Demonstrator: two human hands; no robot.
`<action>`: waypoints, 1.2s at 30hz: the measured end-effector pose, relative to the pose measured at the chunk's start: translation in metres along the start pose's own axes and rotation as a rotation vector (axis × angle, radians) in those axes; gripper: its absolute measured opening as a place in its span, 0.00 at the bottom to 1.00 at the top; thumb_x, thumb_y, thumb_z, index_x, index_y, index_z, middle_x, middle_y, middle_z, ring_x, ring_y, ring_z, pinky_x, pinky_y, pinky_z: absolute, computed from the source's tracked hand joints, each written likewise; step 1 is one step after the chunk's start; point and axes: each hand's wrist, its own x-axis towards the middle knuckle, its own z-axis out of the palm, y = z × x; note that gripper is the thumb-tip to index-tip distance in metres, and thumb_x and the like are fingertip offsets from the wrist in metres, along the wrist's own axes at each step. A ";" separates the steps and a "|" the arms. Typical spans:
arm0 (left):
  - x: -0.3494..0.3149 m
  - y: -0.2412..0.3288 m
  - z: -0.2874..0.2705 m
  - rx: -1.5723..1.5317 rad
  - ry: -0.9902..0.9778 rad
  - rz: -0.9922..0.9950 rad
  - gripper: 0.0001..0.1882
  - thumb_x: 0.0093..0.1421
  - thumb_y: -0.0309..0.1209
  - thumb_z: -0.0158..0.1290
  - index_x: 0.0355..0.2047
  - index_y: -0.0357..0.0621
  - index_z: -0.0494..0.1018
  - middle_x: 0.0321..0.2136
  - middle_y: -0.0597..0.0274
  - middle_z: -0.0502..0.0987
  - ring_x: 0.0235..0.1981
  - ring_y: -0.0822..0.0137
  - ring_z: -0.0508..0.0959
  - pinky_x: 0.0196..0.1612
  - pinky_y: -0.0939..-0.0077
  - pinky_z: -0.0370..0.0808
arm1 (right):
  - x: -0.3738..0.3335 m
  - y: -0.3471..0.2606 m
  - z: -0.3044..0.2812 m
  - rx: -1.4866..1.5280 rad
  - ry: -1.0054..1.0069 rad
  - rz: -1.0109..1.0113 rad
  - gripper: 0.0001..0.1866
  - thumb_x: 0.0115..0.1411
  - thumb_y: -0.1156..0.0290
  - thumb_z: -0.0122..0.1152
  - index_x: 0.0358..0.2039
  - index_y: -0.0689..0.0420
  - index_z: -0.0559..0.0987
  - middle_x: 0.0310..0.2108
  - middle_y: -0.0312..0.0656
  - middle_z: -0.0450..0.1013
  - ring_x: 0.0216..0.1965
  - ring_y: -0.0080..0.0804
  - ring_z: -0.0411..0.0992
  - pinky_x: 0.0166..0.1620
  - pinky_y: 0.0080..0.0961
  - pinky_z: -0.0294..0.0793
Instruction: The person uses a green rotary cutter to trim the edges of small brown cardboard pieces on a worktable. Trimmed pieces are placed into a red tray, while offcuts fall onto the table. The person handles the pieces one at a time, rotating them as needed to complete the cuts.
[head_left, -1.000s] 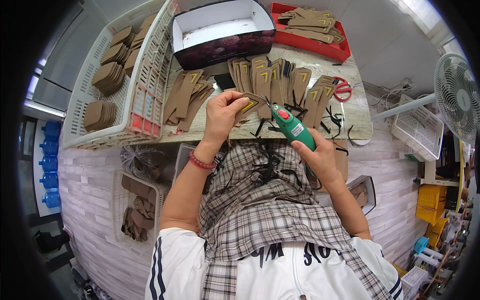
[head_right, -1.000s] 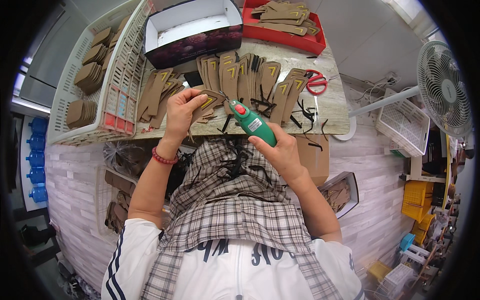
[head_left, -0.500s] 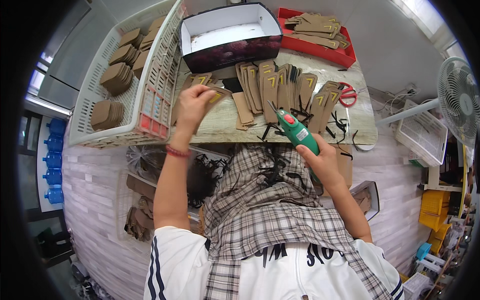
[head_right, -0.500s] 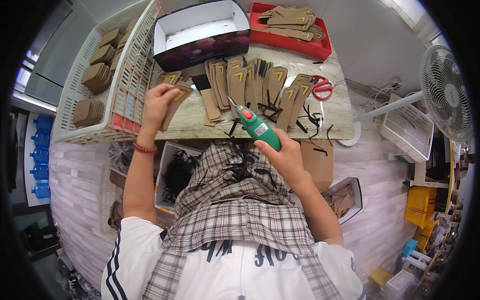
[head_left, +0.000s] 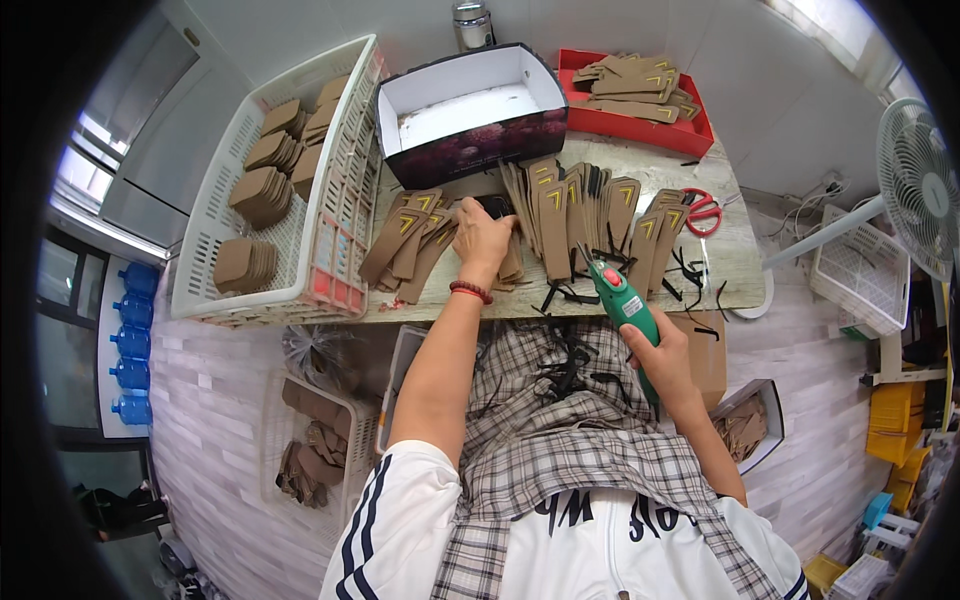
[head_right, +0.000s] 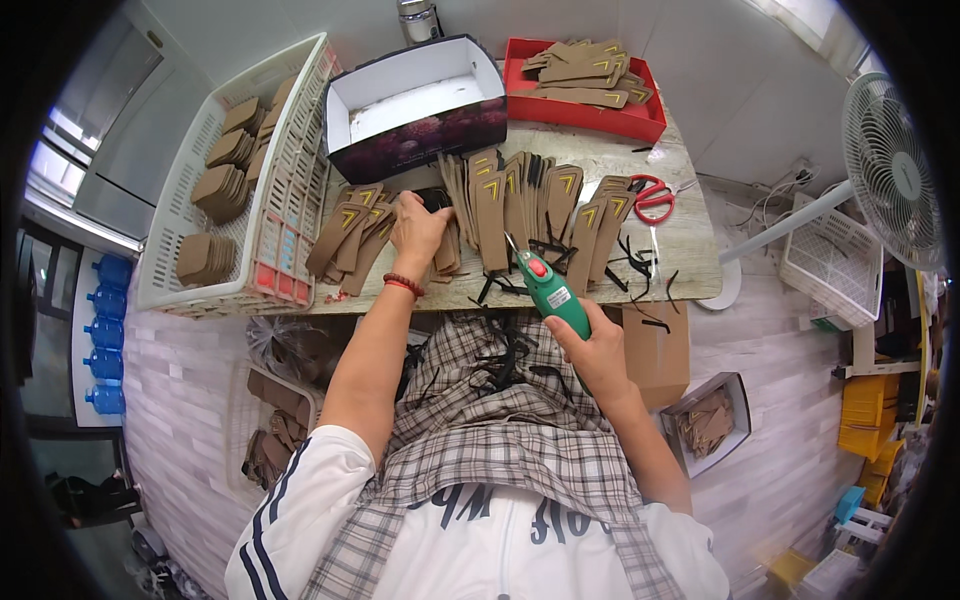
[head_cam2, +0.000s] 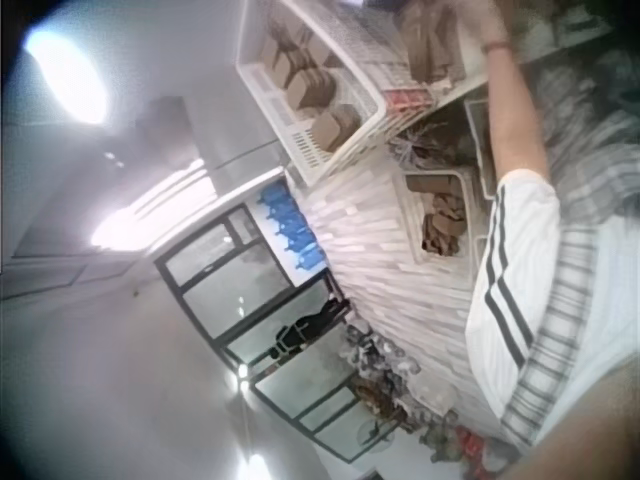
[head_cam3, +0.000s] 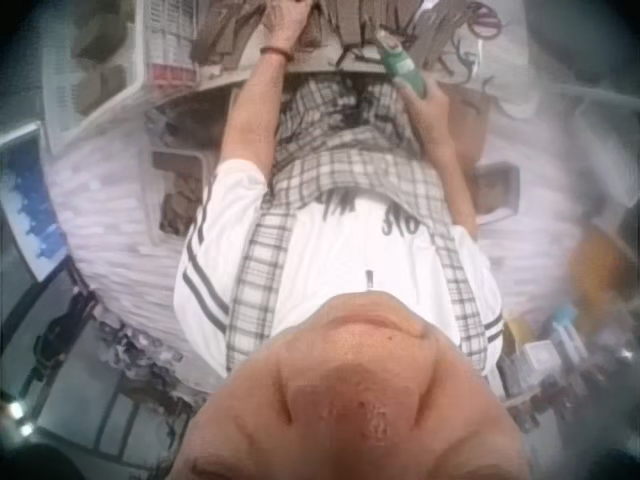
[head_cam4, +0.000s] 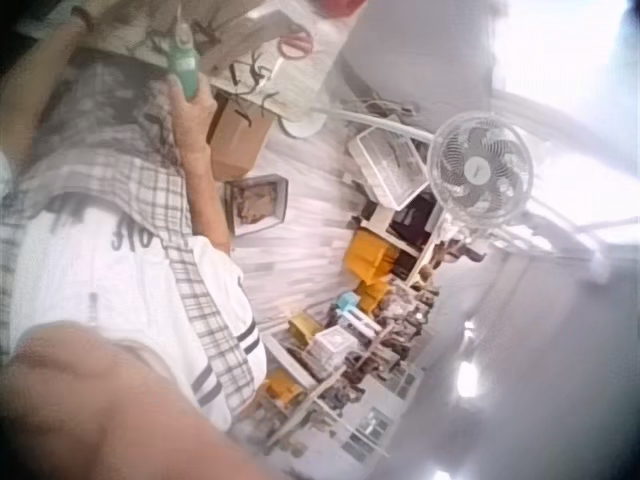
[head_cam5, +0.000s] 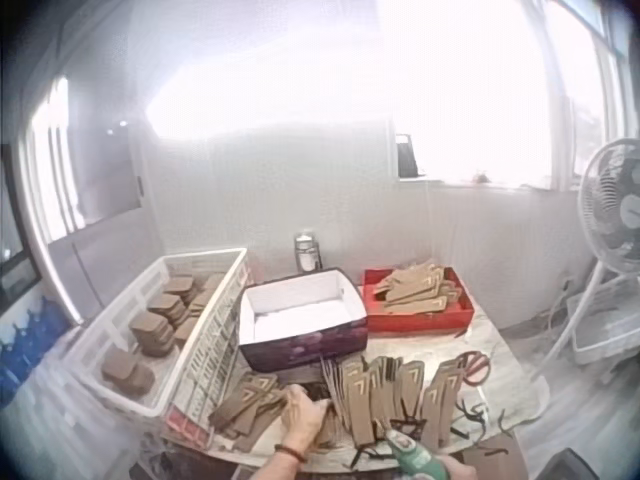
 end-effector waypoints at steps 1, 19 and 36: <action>-0.002 0.003 -0.003 0.006 -0.015 -0.013 0.26 0.50 0.42 0.63 0.41 0.40 0.66 0.41 0.50 0.73 0.43 0.49 0.75 0.43 0.58 0.71 | 0.000 0.002 -0.001 0.003 -0.005 -0.004 0.17 0.56 0.62 0.67 0.39 0.62 0.77 0.19 0.33 0.70 0.16 0.16 0.66 0.21 0.18 0.66; 0.007 -0.011 -0.007 -0.105 0.150 -0.016 0.15 0.55 0.33 0.48 0.38 0.34 0.71 0.34 0.44 0.77 0.39 0.46 0.77 0.42 0.53 0.72 | 0.003 -0.002 0.003 -0.034 -0.049 -0.020 0.20 0.56 0.61 0.68 0.41 0.63 0.77 0.19 0.37 0.71 0.19 0.20 0.69 0.24 0.22 0.68; -0.076 0.061 -0.037 -1.627 -0.126 -0.296 0.06 0.59 0.24 0.58 0.36 0.39 0.73 0.31 0.63 0.80 0.30 0.71 0.79 0.34 0.78 0.77 | 0.012 -0.034 0.012 0.036 -0.006 -0.052 0.19 0.56 0.59 0.67 0.38 0.63 0.77 0.17 0.34 0.70 0.16 0.16 0.66 0.20 0.19 0.65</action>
